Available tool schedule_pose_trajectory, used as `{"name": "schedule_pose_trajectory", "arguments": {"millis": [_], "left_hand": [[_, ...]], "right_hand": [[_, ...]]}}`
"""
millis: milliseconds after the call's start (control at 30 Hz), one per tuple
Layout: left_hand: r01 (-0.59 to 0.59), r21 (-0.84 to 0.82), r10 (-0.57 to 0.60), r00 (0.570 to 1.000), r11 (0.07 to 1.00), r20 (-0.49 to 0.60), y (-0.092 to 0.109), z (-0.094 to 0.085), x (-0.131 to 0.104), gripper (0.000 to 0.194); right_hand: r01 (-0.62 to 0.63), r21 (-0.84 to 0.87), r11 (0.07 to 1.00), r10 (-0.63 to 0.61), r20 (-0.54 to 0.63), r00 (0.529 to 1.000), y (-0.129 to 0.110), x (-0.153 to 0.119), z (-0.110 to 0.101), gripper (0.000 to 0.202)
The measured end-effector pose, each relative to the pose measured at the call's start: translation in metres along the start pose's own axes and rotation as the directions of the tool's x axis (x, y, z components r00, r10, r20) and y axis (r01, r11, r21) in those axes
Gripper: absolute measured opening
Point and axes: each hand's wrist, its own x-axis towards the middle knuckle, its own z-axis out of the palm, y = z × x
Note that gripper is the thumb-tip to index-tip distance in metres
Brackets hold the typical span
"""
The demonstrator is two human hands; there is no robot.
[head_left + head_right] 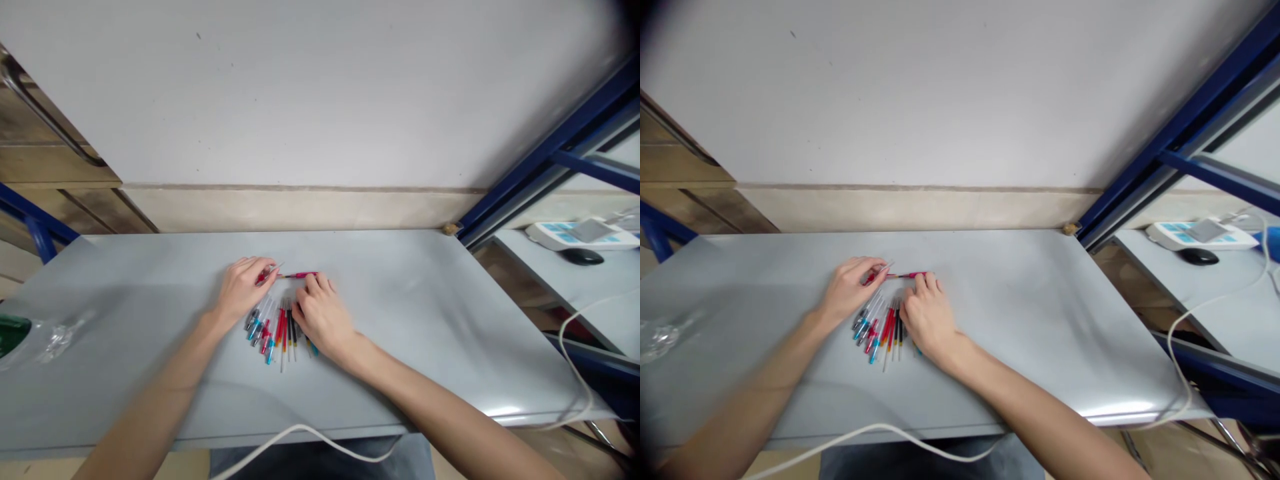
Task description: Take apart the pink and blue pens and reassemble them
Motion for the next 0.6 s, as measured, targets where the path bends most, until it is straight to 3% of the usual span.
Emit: {"name": "schedule_pose_trajectory", "arguments": {"millis": [267, 600], "left_hand": [[0.018, 0.007, -0.018, 0.999, 1.000, 0.044, 0.000, 0.001, -0.002, 0.013], [0.100, 0.001, -0.100, 0.988, 0.995, 0.122, 0.007, -0.003, -0.004, 0.012]], "right_hand": [[0.035, -0.055, 0.998, -0.033, 0.043, 0.999, -0.004, 0.005, -0.007, 0.029], [0.071, -0.066, 0.995, -0.068, 0.056, 0.996, -0.001, 0.013, -0.002, 0.030]]}}
